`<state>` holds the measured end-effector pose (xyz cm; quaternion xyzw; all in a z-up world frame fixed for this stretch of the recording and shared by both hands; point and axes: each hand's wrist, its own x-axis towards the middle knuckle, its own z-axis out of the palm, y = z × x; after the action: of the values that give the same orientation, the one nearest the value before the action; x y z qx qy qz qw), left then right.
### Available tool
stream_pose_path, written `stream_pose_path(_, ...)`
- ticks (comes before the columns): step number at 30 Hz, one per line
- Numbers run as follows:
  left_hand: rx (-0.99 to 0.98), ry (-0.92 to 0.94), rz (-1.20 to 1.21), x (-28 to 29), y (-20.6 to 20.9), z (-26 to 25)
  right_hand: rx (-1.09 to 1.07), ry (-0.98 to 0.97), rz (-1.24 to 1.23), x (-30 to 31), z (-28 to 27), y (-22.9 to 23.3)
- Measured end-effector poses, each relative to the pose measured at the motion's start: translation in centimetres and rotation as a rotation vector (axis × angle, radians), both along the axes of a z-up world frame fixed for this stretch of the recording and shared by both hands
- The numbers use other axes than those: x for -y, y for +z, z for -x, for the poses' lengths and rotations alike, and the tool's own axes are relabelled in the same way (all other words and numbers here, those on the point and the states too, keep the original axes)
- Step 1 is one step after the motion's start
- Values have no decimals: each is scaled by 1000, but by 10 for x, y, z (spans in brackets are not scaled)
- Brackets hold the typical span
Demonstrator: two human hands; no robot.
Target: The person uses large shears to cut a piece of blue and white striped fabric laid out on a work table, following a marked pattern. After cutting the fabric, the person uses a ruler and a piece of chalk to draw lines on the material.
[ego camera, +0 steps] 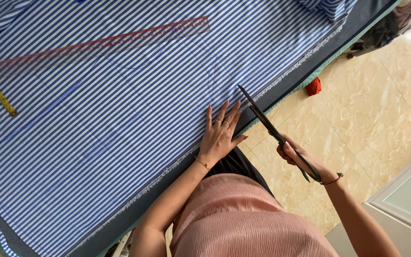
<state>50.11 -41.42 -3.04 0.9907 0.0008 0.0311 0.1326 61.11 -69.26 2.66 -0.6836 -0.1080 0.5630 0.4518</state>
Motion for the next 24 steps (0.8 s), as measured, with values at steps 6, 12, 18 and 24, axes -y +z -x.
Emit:
stream_pose_path(6,-7,-2,26,1,-2,-1,-2,-35,109,10,-4,-17)
stream_pose_path(12,-25,1,25,1,-3,0,99,38,218,11,0,-15)
stream_pose_path(18,1,3,29,1,-4,0,188,108,344,0,2,-6)
stream_pose_path(24,22,3,24,1,-4,2,147,112,238,0,7,-5)
